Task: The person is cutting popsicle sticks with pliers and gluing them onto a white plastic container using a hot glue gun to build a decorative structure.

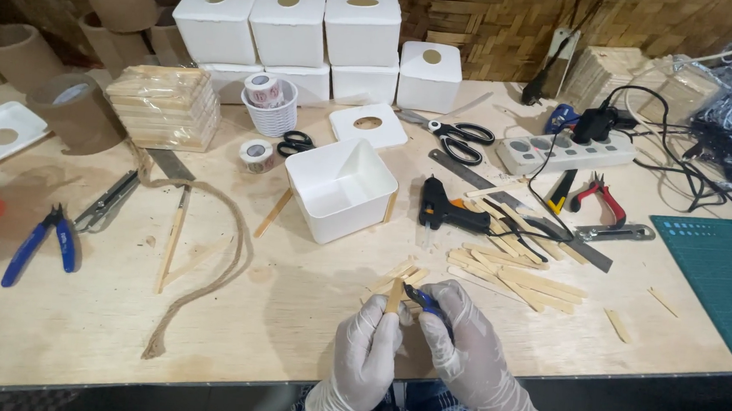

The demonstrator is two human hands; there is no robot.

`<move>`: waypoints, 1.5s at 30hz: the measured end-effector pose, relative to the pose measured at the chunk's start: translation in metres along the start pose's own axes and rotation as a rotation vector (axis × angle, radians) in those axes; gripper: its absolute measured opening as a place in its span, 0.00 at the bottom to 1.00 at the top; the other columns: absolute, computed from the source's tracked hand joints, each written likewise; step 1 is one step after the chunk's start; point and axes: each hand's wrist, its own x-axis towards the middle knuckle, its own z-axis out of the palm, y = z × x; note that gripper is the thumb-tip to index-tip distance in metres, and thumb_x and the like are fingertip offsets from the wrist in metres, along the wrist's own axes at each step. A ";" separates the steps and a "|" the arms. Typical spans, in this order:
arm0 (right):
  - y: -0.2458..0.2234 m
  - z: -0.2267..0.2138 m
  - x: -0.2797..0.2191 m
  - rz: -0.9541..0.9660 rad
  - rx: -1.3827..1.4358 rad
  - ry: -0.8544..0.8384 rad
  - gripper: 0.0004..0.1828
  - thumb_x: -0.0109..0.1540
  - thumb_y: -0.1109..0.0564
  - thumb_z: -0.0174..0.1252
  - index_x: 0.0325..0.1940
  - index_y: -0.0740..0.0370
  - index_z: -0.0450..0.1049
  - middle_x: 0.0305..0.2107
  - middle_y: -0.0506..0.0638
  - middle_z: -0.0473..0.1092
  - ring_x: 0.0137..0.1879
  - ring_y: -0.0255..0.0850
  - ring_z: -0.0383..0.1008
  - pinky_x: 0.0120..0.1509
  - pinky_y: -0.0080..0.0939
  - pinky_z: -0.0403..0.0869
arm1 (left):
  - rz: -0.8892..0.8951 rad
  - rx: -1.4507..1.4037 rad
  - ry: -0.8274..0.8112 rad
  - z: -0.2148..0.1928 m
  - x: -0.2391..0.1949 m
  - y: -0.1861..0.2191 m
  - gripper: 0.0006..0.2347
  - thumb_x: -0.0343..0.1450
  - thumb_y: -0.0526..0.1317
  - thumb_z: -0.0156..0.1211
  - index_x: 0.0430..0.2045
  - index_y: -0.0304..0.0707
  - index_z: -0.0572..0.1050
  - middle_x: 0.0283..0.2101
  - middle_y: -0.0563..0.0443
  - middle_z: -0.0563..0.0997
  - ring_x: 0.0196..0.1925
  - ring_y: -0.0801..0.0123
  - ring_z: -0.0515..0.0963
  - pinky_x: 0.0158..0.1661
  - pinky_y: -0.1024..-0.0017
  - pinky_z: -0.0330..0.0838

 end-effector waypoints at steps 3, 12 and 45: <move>0.005 0.003 0.000 0.003 -0.021 0.005 0.25 0.69 0.40 0.42 0.55 0.61 0.72 0.43 0.51 0.73 0.50 0.44 0.76 0.55 0.42 0.73 | -0.005 -0.033 0.014 0.001 -0.001 -0.005 0.10 0.77 0.33 0.44 0.26 0.34 0.73 0.14 0.54 0.66 0.16 0.73 0.65 0.22 0.72 0.64; 0.005 0.005 -0.002 0.009 0.005 -0.008 0.25 0.69 0.39 0.38 0.47 0.57 0.74 0.37 0.46 0.74 0.41 0.42 0.75 0.51 0.42 0.69 | 0.028 0.016 0.036 0.000 -0.005 -0.018 0.11 0.76 0.34 0.47 0.23 0.35 0.71 0.17 0.55 0.65 0.19 0.72 0.64 0.22 0.70 0.61; 0.016 -0.012 -0.022 -0.018 0.037 0.041 0.27 0.69 0.36 0.38 0.49 0.59 0.71 0.36 0.48 0.71 0.41 0.42 0.75 0.47 0.41 0.72 | -0.469 -0.462 -0.199 0.016 -0.008 0.018 0.21 0.81 0.51 0.36 0.20 0.40 0.64 0.22 0.56 0.58 0.25 0.73 0.59 0.28 0.75 0.55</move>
